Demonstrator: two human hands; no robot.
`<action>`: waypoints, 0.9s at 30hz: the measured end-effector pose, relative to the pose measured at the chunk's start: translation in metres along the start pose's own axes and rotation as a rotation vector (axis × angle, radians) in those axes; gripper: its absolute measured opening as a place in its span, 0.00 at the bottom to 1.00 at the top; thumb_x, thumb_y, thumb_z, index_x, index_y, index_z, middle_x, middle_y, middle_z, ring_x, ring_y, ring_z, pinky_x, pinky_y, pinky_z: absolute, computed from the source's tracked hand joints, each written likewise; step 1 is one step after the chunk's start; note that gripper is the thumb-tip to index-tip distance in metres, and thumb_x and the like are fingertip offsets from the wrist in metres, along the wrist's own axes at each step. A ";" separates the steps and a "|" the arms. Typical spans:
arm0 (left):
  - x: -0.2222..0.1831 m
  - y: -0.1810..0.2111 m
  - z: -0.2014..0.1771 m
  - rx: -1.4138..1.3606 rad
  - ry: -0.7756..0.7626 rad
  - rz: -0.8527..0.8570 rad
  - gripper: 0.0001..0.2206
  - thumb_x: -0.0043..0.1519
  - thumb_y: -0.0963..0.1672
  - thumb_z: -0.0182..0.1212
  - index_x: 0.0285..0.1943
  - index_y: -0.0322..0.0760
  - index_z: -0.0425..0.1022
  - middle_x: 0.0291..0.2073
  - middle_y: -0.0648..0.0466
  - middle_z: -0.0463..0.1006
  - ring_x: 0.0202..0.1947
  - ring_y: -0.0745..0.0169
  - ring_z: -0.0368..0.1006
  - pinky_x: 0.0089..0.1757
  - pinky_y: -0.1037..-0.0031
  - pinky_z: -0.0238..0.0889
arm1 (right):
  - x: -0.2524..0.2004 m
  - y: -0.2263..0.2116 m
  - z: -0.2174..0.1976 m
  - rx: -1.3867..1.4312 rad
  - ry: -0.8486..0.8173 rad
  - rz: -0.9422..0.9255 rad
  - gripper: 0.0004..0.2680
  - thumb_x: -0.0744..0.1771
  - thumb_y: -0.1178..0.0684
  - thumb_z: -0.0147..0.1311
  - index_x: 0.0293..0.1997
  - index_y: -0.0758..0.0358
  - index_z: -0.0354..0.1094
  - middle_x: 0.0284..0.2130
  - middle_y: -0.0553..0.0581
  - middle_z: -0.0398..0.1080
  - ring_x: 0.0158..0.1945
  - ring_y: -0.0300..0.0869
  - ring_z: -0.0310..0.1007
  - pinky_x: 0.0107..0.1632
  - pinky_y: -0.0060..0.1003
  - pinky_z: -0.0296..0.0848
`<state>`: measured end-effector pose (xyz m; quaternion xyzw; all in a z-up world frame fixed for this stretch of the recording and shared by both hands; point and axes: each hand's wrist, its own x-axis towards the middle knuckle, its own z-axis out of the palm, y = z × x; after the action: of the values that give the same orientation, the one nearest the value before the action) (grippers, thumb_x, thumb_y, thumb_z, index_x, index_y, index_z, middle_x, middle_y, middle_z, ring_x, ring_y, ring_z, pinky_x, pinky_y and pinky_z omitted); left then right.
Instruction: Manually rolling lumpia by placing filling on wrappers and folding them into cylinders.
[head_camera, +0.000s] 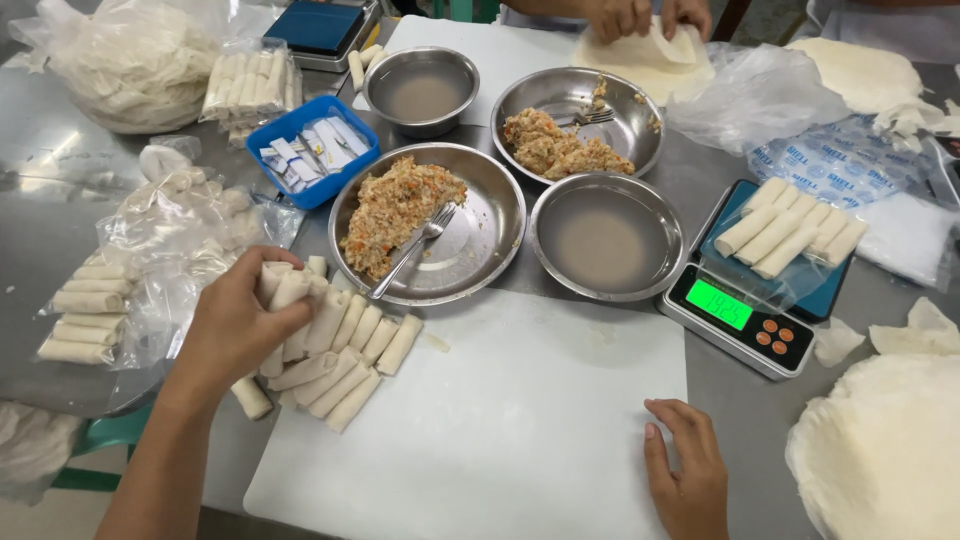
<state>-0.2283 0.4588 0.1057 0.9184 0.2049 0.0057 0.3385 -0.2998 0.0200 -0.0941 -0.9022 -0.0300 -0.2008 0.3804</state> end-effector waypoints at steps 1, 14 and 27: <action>-0.002 0.009 0.001 -0.001 -0.051 -0.021 0.17 0.57 0.44 0.68 0.56 0.49 0.73 0.36 0.50 0.79 0.29 0.58 0.73 0.30 0.67 0.63 | 0.000 0.001 0.000 0.015 0.002 0.003 0.10 0.69 0.54 0.50 0.55 0.58 0.74 0.52 0.52 0.71 0.56 0.41 0.73 0.55 0.36 0.72; -0.059 0.073 0.098 -0.308 -0.568 0.029 0.15 0.51 0.41 0.64 0.48 0.49 0.77 0.28 0.57 0.74 0.27 0.68 0.66 0.31 0.76 0.61 | 0.020 -0.143 0.067 1.103 -0.276 0.634 0.10 0.64 0.58 0.63 0.48 0.69 0.75 0.38 0.56 0.77 0.41 0.39 0.73 0.43 0.36 0.77; 0.027 0.296 0.322 -0.281 -0.405 0.696 0.22 0.49 0.53 0.64 0.52 0.51 0.73 0.39 0.51 0.83 0.41 0.50 0.78 0.41 0.64 0.65 | -0.002 -0.033 0.045 0.243 -0.152 0.409 0.12 0.65 0.43 0.60 0.48 0.55 0.76 0.38 0.47 0.75 0.33 0.37 0.75 0.42 0.32 0.74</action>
<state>-0.0455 0.0661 0.0388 0.8603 -0.1908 -0.0331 0.4716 -0.2936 0.0745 -0.1013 -0.8496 0.1009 -0.0462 0.5156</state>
